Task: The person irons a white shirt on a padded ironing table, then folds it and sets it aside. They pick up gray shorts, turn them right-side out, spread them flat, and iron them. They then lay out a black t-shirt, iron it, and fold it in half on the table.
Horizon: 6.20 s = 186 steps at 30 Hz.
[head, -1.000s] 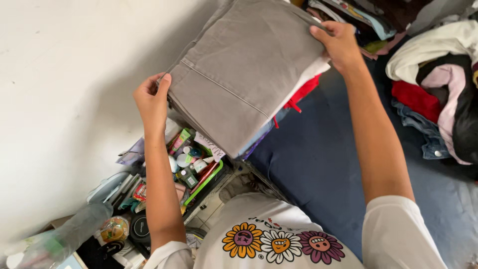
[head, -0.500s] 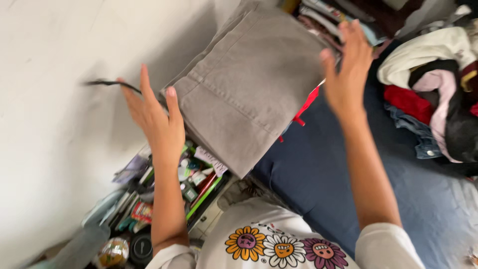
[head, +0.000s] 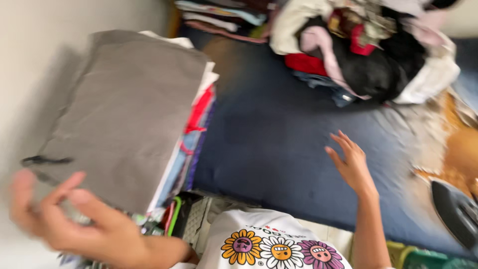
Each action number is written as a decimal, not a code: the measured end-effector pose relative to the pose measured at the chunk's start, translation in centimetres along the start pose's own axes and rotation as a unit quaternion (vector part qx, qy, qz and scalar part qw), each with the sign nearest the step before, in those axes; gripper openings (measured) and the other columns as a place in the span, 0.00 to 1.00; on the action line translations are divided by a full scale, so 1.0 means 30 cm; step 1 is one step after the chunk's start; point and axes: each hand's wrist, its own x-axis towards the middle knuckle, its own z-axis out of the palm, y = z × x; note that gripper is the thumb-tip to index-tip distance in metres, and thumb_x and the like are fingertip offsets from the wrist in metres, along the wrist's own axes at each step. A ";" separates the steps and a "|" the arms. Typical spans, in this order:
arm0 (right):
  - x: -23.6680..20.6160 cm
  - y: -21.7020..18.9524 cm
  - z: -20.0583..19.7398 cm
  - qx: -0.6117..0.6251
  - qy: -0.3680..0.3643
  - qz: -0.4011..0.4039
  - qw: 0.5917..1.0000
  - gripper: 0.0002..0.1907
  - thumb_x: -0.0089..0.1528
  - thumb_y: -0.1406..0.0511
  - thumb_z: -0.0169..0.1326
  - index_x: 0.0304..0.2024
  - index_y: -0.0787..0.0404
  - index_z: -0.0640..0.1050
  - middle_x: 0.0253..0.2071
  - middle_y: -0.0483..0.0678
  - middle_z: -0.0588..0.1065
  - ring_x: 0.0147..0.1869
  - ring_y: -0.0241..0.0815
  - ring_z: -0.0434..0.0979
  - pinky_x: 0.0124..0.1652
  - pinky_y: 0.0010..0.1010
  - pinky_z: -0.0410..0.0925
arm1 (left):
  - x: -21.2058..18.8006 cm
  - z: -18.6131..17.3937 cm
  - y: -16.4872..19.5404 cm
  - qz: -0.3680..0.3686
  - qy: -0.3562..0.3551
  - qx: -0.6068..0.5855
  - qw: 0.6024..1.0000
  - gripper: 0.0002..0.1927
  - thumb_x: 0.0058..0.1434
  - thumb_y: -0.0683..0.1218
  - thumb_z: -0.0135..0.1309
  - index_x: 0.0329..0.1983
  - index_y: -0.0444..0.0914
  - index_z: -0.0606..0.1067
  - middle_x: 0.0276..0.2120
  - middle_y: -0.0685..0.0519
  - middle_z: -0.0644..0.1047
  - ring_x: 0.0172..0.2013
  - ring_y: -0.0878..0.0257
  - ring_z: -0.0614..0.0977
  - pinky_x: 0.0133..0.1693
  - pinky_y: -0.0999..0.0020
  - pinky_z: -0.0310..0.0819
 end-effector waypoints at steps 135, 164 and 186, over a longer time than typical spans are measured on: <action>-1.273 0.323 -0.363 0.509 0.293 0.164 0.793 0.09 0.64 0.75 0.52 0.45 0.59 0.76 0.42 0.51 0.74 0.47 0.47 0.74 0.51 0.31 0.66 | -1.971 0.274 0.774 0.225 -0.691 -0.496 0.476 0.28 0.62 0.56 0.58 0.62 0.40 0.75 0.61 0.44 0.77 0.62 0.43 0.76 0.63 0.54 0.67; -1.672 0.277 -0.561 0.456 0.566 0.117 0.677 0.14 0.63 0.66 0.53 0.52 0.58 0.75 0.52 0.52 0.72 0.57 0.47 0.69 0.58 0.34 0.61 | -1.573 0.256 0.644 -0.221 -0.808 -0.514 0.183 0.25 0.62 0.51 0.57 0.61 0.38 0.76 0.61 0.45 0.78 0.61 0.48 0.77 0.63 0.57 0.69; -1.566 0.322 -0.547 0.501 0.560 0.108 0.652 0.21 0.63 0.59 0.54 0.57 0.58 0.74 0.59 0.53 0.71 0.64 0.47 0.66 0.64 0.36 0.57 | -1.457 0.303 0.575 -0.405 -0.659 -0.590 0.232 0.24 0.61 0.48 0.57 0.60 0.36 0.76 0.60 0.46 0.79 0.59 0.51 0.78 0.63 0.60 0.70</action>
